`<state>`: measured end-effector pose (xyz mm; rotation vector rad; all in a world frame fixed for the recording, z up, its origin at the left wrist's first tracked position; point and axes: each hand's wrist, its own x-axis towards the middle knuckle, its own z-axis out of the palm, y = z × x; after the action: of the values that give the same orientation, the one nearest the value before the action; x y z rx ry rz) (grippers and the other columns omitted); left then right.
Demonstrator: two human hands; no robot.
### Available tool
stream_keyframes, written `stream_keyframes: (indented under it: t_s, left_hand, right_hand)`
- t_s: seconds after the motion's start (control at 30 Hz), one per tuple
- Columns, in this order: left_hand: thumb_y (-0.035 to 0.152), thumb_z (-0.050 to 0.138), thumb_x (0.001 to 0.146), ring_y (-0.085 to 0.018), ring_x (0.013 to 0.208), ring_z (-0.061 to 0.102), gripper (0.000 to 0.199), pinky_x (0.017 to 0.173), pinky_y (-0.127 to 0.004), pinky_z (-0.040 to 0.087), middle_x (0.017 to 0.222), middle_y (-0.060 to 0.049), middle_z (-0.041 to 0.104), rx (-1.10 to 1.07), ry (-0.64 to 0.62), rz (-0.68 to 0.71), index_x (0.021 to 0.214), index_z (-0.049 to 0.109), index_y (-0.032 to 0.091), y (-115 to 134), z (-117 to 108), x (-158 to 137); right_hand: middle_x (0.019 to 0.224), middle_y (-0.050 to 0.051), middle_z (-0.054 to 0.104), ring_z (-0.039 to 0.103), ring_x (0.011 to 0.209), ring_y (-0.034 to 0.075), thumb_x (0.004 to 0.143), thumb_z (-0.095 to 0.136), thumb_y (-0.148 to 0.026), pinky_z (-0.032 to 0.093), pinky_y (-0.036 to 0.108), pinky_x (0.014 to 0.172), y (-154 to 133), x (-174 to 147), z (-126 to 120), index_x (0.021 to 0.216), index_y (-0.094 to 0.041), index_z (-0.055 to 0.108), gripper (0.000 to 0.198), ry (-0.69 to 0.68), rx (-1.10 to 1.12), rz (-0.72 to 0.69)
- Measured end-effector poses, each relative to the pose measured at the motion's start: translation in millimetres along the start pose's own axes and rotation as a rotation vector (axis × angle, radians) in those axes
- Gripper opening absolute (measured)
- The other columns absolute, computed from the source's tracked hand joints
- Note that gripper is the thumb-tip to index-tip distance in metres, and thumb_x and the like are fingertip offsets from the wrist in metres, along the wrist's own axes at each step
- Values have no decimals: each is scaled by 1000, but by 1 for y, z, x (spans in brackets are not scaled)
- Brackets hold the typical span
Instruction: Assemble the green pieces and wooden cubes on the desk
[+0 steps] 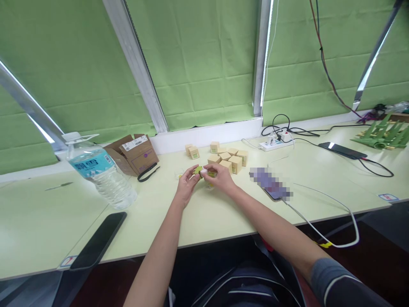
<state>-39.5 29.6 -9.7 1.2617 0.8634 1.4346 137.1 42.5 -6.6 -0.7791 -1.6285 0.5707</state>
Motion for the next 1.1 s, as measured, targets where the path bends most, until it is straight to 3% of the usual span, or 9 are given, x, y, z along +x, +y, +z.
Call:
stream_keyframes:
  t_s: [0.13, 0.27, 0.43, 0.63, 0.83, 1.1]
  left_hand:
    - [42, 84, 74, -21, 110, 64, 61, 103, -35, 49, 121, -9, 69, 170, -4, 52, 130, 67, 23, 1, 2, 0]
    - [44, 80, 78, -21, 107, 66, 51, 101, -34, 49, 120, -8, 72, 250, 25, 128, 123, 71, 22, 3, 6, -1]
    - [41, 81, 78, -20, 90, 69, 40, 93, -32, 51, 98, -5, 75, 270, 74, 146, 113, 75, 23, 3, 7, -2]
    - [46, 71, 86, -23, 102, 69, 37, 95, -33, 51, 119, -7, 74, 496, 68, 242, 115, 75, 22, 0, 5, -2]
    - [41, 47, 99, -22, 103, 70, 36, 94, -35, 53, 115, -7, 75, 845, 31, 375, 116, 71, 20, -2, 4, -1]
    - [34, 46, 99, -19, 93, 71, 30, 85, -32, 54, 111, -8, 76, 947, 94, 443, 113, 69, 20, -10, 4, 1]
  right_hand:
    - [104, 8, 76, 73, 94, 21, 82, 72, -36, 60, 38, 90, 5, 1, -1, 101, -20, 73, 25, 16, 4, -41]
    - [102, 6, 76, 72, 97, 22, 83, 71, -34, 59, 39, 92, 4, 1, -2, 101, -21, 74, 23, 13, -29, -78]
    - [100, 6, 77, 71, 98, 22, 83, 71, -30, 58, 39, 92, 1, 0, -2, 100, -22, 74, 20, -12, -77, -113]
    - [99, 4, 77, 71, 93, 21, 84, 70, -29, 56, 34, 86, 0, -1, -1, 100, -22, 74, 18, -56, -121, -118]
    - [96, 3, 76, 70, 87, 18, 83, 72, -30, 54, 30, 80, 3, -1, 0, 103, -22, 72, 22, -92, -130, -106]
    - [92, 4, 75, 68, 85, 18, 86, 68, -25, 53, 29, 79, 2, 0, 3, 98, -21, 75, 14, -97, -196, -146]
